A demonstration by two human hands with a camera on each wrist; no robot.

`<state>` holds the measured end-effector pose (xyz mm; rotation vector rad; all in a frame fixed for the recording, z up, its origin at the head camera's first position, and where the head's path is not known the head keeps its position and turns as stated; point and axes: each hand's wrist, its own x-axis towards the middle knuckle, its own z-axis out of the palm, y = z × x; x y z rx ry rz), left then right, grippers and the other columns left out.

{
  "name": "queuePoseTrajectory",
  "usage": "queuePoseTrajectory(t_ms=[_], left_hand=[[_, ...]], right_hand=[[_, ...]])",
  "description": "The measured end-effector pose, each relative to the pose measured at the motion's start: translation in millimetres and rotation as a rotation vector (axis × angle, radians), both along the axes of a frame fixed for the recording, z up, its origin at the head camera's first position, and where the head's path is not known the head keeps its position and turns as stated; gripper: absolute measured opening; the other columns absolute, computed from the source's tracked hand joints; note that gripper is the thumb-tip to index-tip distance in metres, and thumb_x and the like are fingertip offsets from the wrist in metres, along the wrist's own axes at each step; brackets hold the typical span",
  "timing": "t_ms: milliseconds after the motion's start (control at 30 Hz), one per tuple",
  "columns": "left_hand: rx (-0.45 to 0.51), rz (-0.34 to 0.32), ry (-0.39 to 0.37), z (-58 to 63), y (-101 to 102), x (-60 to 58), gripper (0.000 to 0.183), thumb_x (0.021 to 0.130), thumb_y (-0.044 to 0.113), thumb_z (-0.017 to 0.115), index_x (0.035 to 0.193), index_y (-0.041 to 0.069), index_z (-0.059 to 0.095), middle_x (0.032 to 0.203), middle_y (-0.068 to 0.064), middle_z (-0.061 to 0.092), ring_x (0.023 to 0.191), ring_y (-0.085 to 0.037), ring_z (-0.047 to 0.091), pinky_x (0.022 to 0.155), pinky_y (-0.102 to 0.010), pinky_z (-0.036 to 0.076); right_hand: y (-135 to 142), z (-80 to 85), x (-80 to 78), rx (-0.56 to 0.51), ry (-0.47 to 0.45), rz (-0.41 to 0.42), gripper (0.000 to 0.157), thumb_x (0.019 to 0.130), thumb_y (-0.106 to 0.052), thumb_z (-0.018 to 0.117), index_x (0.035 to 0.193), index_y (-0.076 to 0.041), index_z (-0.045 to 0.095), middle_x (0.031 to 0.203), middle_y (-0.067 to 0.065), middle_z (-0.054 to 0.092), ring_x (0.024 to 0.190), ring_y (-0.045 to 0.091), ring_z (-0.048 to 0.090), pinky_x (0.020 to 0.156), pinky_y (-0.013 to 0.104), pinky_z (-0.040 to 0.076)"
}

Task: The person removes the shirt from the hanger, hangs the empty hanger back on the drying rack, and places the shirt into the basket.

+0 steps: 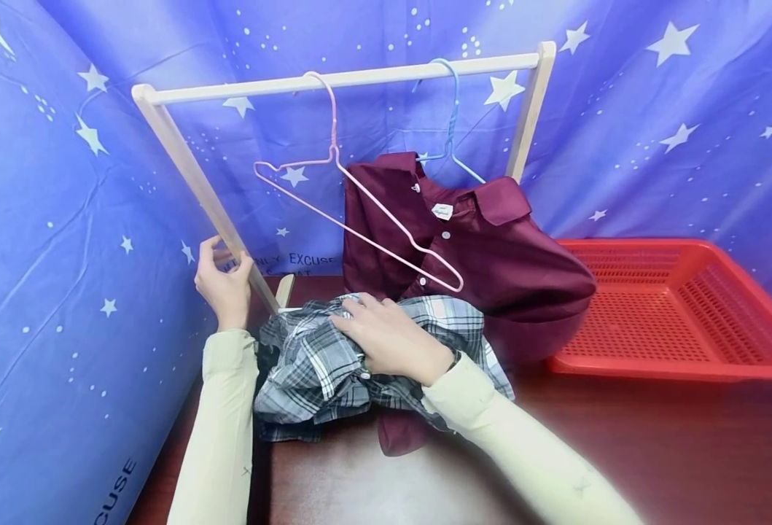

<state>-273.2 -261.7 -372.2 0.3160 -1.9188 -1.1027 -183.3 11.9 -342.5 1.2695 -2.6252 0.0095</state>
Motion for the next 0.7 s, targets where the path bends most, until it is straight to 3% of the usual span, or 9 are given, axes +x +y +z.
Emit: queuePoseTrajectory(t_ms=[267,700], left_hand=[[0.023,0.002,0.006,0.0,0.3,-0.7,0.036,0.081,0.011,0.070,0.117,0.009,0.065,0.098,-0.010,0.069,0.090,-0.016,0.066,0.075,-0.018,0.056],[0.009,0.005,0.023,-2.5,0.0,-3.1,0.036,0.081,0.010,0.070,0.116,0.007,0.065,0.096,-0.010,0.070,0.089,-0.016,0.066,0.074,-0.019,0.056]], right_hand=[[17.5,-1.0,7.7,-0.049,0.061,0.008,0.080,0.061,-0.020,0.088,0.134,-0.022,0.057,0.120,0.004,0.059,0.113,0.026,0.053,0.077,0.042,0.050],[50.2,0.3,21.4,-0.085,0.102,0.001,0.080,0.060,-0.011,0.086,0.134,-0.021,0.057,0.118,0.004,0.058,0.109,0.026,0.052,0.075,0.041,0.047]])
